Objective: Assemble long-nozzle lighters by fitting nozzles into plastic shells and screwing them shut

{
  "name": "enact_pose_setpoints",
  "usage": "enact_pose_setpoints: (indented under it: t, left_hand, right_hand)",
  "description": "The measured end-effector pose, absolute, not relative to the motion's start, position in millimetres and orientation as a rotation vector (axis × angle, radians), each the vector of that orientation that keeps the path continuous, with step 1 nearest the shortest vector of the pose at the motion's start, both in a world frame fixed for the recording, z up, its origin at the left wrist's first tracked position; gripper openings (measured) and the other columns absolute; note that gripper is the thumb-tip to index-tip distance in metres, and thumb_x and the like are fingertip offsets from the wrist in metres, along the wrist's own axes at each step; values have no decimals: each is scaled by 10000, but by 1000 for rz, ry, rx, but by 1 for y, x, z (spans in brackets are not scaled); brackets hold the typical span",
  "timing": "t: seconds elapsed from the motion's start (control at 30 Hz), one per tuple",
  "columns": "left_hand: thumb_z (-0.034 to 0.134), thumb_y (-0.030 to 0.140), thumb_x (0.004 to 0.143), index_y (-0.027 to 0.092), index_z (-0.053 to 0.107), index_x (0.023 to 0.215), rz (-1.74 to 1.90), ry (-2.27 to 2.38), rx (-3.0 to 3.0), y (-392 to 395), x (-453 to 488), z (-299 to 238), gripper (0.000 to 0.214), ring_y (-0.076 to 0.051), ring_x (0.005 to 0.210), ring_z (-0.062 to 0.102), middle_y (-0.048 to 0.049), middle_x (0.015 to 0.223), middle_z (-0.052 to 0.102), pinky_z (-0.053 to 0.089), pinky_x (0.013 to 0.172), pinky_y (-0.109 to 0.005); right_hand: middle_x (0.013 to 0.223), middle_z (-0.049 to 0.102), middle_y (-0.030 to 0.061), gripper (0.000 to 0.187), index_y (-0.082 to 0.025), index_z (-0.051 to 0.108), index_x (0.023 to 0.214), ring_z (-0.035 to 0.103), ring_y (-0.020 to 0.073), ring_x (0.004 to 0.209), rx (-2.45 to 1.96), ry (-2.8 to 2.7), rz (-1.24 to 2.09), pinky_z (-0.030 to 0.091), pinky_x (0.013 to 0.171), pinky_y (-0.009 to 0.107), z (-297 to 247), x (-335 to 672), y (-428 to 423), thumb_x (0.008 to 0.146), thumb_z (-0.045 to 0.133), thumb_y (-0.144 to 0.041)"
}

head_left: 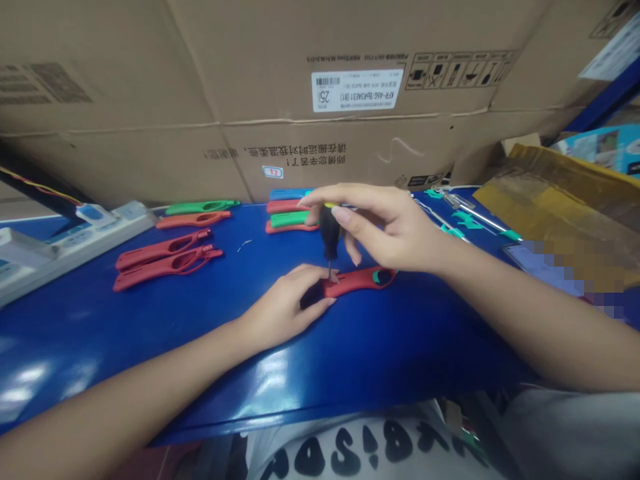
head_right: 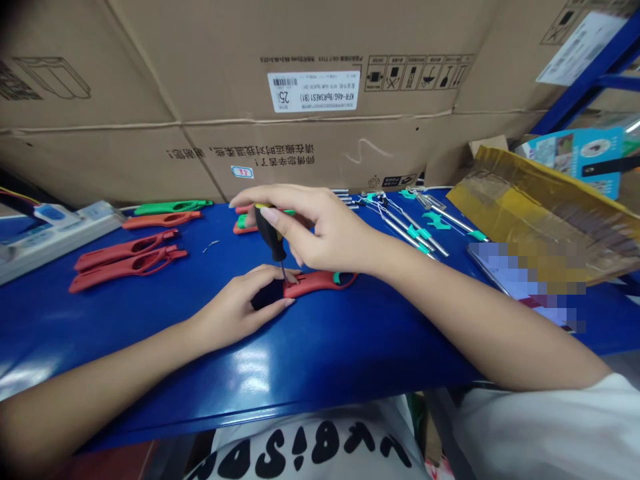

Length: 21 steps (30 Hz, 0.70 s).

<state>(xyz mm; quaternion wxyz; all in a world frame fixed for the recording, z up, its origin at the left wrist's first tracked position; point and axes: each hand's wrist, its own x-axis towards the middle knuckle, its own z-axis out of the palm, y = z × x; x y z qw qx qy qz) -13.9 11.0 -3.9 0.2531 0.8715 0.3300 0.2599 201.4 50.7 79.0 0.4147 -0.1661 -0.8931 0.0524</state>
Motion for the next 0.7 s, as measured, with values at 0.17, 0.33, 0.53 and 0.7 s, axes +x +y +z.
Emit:
enact_pose_setpoints:
  t: [0.17,0.33,0.53,0.7]
  left_hand:
    - [634,238,948,208,583,1190,706,905,2373,11,-14,-4,249,-216,1148,646,-61,1198,691,506,1019,-384]
    - [628,240,950,206,594,1168,702,897,2371,11,-14,-4,223,-215,1132,649,-60,1182,689,508,1011,-376]
    - [636,254,945,204,596,1149,714,915,2404,12,-15,-5,213,-232,1111,659,-69,1178,697,523,988,-399]
    - [628,249,950,211,597,1170,696,912,2390,11,-15,-4,226,-225,1117,655,-62,1169,692,516,1001,-392]
  right_hand:
    - [955,703,50,372,-148,684,1126,671,133,841,-371,-2237,-117,538,774,265,78,209,56,994,560,-474]
    - [1130,713,59,425,-149,584,1341,664,125,1033,-377,-2350,125,536,888,272,84,207,49,1095,291,-333]
    - [1125,735,85,434,-146,666,1205,699,177,1007,-396,-2305,-33,567,839,288,81,206,49,979,571,-504]
    - [1090,738,77,406,-133,627,1293,701,139,1010,-396,-2244,65,561,878,282,78,206,49,1085,336,-325]
